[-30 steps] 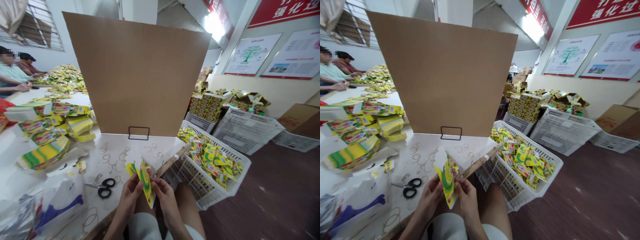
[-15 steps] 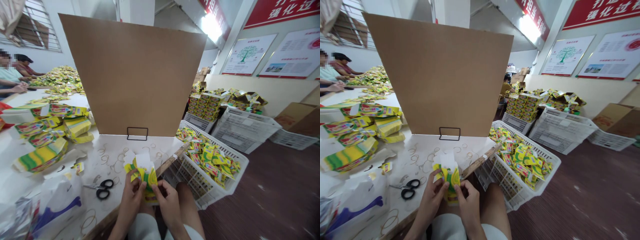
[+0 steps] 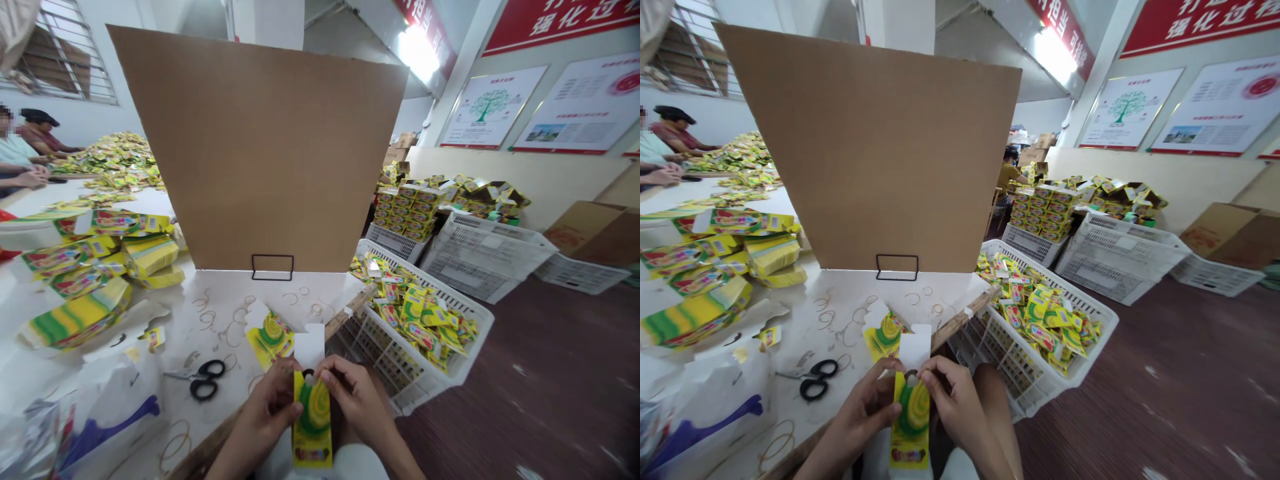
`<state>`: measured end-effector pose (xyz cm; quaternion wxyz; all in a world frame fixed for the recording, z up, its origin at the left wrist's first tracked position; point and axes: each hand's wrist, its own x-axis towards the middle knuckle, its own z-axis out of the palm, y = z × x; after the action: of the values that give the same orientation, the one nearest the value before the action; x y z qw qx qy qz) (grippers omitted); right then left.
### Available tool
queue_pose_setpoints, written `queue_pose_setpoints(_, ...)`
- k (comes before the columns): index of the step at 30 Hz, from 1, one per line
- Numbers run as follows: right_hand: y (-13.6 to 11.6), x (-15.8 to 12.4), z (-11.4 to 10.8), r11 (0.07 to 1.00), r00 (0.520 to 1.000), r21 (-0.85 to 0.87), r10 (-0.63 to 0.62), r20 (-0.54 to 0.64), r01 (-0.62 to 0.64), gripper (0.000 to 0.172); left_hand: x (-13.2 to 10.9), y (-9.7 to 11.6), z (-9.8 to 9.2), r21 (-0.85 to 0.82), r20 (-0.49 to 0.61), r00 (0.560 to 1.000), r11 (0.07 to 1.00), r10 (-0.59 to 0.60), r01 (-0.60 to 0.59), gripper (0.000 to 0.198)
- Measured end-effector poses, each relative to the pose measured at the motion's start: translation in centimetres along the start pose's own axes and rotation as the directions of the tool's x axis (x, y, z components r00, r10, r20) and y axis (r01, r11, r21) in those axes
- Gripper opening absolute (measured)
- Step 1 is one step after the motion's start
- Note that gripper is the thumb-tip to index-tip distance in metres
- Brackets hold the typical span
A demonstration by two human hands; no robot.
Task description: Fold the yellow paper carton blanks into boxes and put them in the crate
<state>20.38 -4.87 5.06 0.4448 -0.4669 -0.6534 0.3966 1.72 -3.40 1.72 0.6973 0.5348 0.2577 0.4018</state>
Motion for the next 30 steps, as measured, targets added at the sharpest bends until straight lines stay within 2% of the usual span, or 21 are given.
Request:
queue_pose_setpoints(2, 0.0, -0.1, 0.2, 1.0, 0.998, 0.006, -0.001, -0.064, 0.001, 0.026, 0.0, 0.1, 0.4, -0.04, 0.018, 1.0, 0.999, 0.014, -0.013, 0.059)
queue_pose_setpoints(3, 0.1, -0.2, 0.3, 0.999, 0.995, 0.05, 0.01, -0.099, -0.005, 0.022, 0.1, 0.2, 0.6, -0.058, 0.037, 0.999, 0.998, 0.015, -0.013, 0.067)
queue_pose_setpoints(4, 0.3, -0.2, 0.4, 0.994, 0.991, 0.109, 0.032, -0.128, -0.018, 0.026, 0.2, 0.3, 0.8, -0.066, 0.046, 0.999, 0.998, 0.017, -0.014, 0.071)
queue_pose_setpoints(6, 0.7, -0.3, 0.4, 0.983, 0.985, 0.184, 0.057, -0.162, -0.027, 0.038, 0.3, 0.5, 0.9, -0.044, 0.076, 0.997, 0.999, 0.013, -0.01, 0.063)
queue_pose_setpoints(7, 0.9, -0.3, 0.2, 0.985, 0.985, 0.172, 0.034, -0.171, -0.004, 0.036, 0.4, 0.6, 1.0, -0.025, 0.079, 0.997, 1.0, 0.011, -0.009, 0.055)
queue_pose_setpoints(9, 1.1, -0.5, -0.3, 0.993, 0.98, 0.078, -0.071, -0.184, 0.087, 0.026, 0.5, 0.5, 1.0, 0.024, 0.023, 1.0, 1.0, -0.001, 0.0, 0.046)
queue_pose_setpoints(11, 1.2, -0.6, -0.9, 0.992, 0.979, 0.003, -0.126, -0.159, 0.128, 0.031, 0.6, 0.3, 1.0, 0.091, -0.055, 0.998, 0.996, -0.018, 0.023, 0.047)
queue_pose_setpoints(12, 1.1, -0.7, -1.1, 0.996, 0.987, -0.007, -0.09, -0.132, 0.09, 0.032, 0.6, 0.2, 1.1, 0.121, -0.083, 0.996, 0.992, -0.024, 0.034, 0.049)
queue_pose_setpoints(14, 1.0, -0.7, -1.2, 0.998, 0.996, -0.021, 0.064, -0.062, -0.066, 0.035, 0.7, -0.1, 1.2, 0.172, -0.092, 0.996, 0.984, -0.02, 0.036, 0.051)
queue_pose_setpoints(16, 0.9, -0.6, -1.1, 0.98, 0.981, -0.044, 0.192, -0.028, -0.193, 0.041, 0.7, -0.4, 1.3, 0.199, -0.071, 0.997, 0.98, 0.014, 0.001, 0.051)
queue_pose_setpoints(19, 1.1, -0.2, -0.7, 0.975, 0.976, -0.056, 0.211, -0.047, -0.213, 0.033, 0.8, -0.3, 1.6, 0.188, -0.023, 0.999, 0.981, 0.044, -0.039, 0.051)
queue_pose_setpoints(21, 1.1, 0.0, -0.5, 0.971, 0.974, -0.082, 0.22, -0.058, -0.225, 0.029, 0.8, -0.1, 1.7, 0.139, -0.004, 1.0, 0.99, 0.017, -0.016, 0.051)
queue_pose_setpoints(24, 1.1, 0.0, -0.5, 0.957, 0.963, -0.11, 0.266, -0.047, -0.27, 0.034, 0.9, 0.4, 2.0, 0.042, 0.004, 1.0, 0.999, -0.024, 0.024, 0.053)
queue_pose_setpoints(26, 1.0, -0.2, -0.6, 0.961, 0.967, -0.113, 0.252, -0.03, -0.254, 0.038, 0.9, 0.7, 2.1, -0.005, -0.006, 0.999, 0.999, -0.038, 0.038, 0.054)
queue_pose_setpoints(30, 1.3, -0.4, -1.3, 0.993, 0.994, -0.079, 0.083, -0.068, -0.088, 0.034, 0.9, 0.8, 2.3, -0.046, -0.019, 0.995, 0.994, -0.103, 0.102, 0.056)
